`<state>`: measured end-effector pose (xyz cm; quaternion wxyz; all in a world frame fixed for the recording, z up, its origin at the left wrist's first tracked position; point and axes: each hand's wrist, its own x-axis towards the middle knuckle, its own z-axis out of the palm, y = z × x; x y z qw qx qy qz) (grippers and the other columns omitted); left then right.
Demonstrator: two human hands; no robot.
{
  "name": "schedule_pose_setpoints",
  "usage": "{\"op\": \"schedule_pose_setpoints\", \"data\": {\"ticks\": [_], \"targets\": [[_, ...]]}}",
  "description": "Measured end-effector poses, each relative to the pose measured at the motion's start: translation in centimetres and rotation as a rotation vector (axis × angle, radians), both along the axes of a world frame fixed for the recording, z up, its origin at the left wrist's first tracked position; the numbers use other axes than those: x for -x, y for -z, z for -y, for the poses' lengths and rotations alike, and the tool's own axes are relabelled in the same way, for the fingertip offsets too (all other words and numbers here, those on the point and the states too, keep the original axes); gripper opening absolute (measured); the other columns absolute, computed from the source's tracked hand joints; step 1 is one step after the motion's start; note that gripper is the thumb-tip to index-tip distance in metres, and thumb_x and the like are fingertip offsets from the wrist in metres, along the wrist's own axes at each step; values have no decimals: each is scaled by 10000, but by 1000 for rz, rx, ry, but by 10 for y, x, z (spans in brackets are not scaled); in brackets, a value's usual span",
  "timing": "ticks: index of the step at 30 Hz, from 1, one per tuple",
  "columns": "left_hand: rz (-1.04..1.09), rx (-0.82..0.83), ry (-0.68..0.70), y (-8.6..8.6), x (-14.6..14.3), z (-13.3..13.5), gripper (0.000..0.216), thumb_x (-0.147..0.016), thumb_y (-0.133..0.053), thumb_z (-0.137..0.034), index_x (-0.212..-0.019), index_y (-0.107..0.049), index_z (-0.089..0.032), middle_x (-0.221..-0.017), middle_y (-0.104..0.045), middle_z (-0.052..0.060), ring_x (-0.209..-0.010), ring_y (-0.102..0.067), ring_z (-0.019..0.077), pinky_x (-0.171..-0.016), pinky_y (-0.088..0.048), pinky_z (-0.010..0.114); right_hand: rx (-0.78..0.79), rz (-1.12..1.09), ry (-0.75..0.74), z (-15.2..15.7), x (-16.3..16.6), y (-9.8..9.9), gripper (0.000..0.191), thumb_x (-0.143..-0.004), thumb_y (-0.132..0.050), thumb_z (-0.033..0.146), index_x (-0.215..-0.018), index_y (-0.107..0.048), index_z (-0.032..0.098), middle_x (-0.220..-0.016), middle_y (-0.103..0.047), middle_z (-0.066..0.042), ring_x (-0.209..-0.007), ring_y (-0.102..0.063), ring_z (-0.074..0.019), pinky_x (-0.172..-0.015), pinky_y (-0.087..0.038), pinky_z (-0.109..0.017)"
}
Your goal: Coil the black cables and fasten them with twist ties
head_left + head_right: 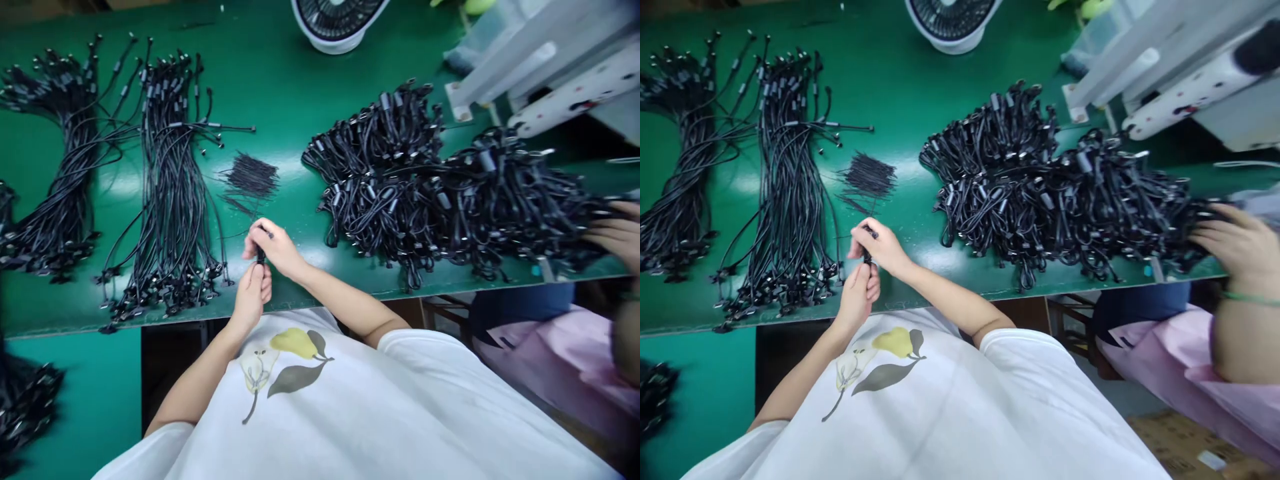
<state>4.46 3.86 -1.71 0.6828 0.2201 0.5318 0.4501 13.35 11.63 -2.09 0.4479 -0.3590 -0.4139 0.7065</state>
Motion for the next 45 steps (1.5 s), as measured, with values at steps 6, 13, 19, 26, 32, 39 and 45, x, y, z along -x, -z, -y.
{"op": "schedule_pose_setpoints", "data": {"ticks": [6,13,19,26,32,39,45], "targets": [[-255,-135,171,21,5,-16,393,-854,-592,-569,-978,-555,-198,-574,-455,-76,-429,-422,65,-411,-354,171,-34,350,-160,11,-17,17,311,-861,-614,429,-1060,-515,211,-997,-700,-29,-920,-665,-147,-883,-525,-317],[-498,-322,433,36,33,-13,423,-962,-457,-438,-1310,-486,-200,-1303,-597,141,-1182,-601,232,-1023,-465,433,-250,1146,390,-112,-152,-20,223,-955,-421,277,-1102,-520,142,-1035,-626,-122,-932,-643,-201,-891,-501,-378],[-1091,-467,295,33,74,-16,340,-946,-480,-357,-1218,-575,-177,-1212,-640,134,-1119,-611,255,-1015,-458,446,-146,1618,552,-202,-216,-13,385,-910,-535,209,-1252,-501,34,-1261,-525,-267,-1195,-562,-281,-1019,-410,-452],[-1557,-443,65,9,145,-16,344,-967,-445,-302,-1262,-547,-158,-1196,-637,137,-1056,-599,256,-948,-473,397,-214,1574,682,-172,-201,-13,781,-808,-706,355,-1462,-385,74,-1410,-413,-329,-1345,-436,-357,-1084,-344,-515],[-1867,-271,424,14,162,-35,297,-942,-505,-337,-1124,-612,-129,-1068,-658,175,-1007,-586,343,-841,-460,444,-670,1452,326,-132,-129,-34,416,-863,-610,165,-1271,-599,82,-1220,-616,-221,-1122,-596,-282,-1016,-445,-428],[-1774,-420,231,1,156,-32,216,-978,-430,-307,-980,-606,-181,-941,-660,102,-911,-586,269,-806,-451,372,-1011,1114,-530,-66,16,-23,336,-949,-514,236,-1264,-601,158,-1248,-623,-120,-1117,-613,-237,-962,-509,-384],[-1738,-422,138,-4,179,-37,243,-977,-411,-326,-1031,-604,-190,-980,-660,111,-925,-599,268,-833,-459,383,-1296,1056,-659,-54,97,-14,369,-965,-470,185,-1328,-520,146,-1312,-555,-150,-1042,-629,-229,-862,-521,-378]]}}
